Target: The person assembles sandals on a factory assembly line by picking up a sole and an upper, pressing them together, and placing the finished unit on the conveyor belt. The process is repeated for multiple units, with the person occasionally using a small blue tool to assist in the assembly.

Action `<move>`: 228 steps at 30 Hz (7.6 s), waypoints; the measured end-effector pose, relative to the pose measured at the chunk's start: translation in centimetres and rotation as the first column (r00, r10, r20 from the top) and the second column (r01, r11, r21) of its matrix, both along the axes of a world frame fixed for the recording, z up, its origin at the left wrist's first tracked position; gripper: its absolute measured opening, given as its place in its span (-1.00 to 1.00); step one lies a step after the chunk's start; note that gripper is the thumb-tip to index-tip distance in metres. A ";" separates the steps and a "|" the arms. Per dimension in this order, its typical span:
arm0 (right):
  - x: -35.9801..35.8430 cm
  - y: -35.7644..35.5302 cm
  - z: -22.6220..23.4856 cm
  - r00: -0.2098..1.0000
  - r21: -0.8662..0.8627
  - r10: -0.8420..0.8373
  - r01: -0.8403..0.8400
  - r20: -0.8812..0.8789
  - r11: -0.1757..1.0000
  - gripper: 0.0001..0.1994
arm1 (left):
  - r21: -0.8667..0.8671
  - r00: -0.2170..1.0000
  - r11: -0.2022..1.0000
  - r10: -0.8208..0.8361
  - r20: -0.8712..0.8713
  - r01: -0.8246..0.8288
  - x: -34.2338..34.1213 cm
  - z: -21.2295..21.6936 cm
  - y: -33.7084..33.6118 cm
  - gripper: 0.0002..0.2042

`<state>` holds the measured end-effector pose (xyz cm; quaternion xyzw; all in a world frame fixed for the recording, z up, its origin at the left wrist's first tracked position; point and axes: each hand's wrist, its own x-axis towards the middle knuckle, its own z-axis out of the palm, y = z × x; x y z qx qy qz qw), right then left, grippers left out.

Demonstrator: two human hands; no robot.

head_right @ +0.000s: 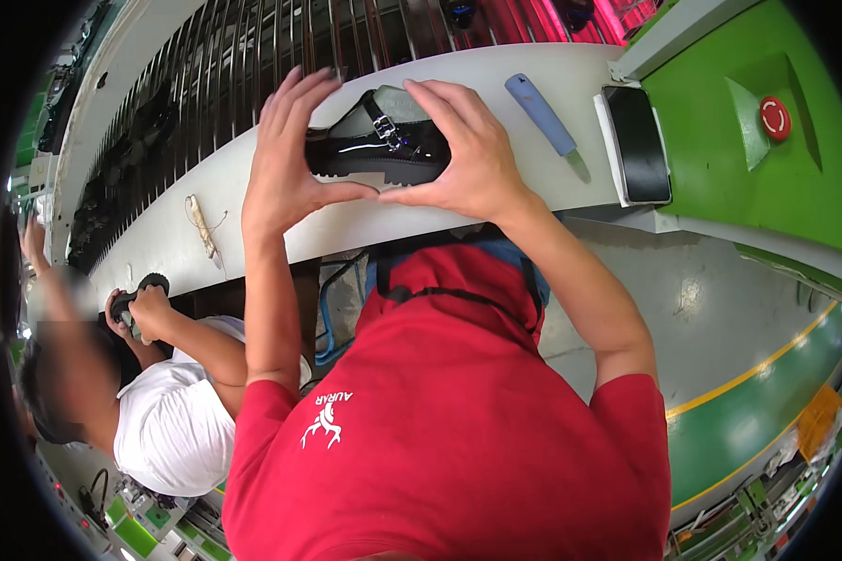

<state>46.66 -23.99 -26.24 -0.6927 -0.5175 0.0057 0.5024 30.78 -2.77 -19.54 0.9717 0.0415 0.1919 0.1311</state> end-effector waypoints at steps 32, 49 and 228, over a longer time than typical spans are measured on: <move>-0.4 3.6 3.5 0.401 0.646 0.532 0.245 -0.746 0.723 -0.67 | 0.040 0.967 0.970 -0.234 -0.097 0.239 4.4 -1.3 -3.9 0.16; -1.1 5.4 4.2 0.383 0.535 0.432 0.220 -0.816 0.816 -0.70 | -0.052 0.972 0.973 -0.226 -0.064 0.223 4.2 -1.8 -3.4 0.07; -1.9 2.5 5.1 1.000 0.407 0.007 0.005 -0.029 0.913 -0.46 | -0.458 0.712 0.889 0.316 0.627 0.008 2.2 -3.6 -8.4 -0.62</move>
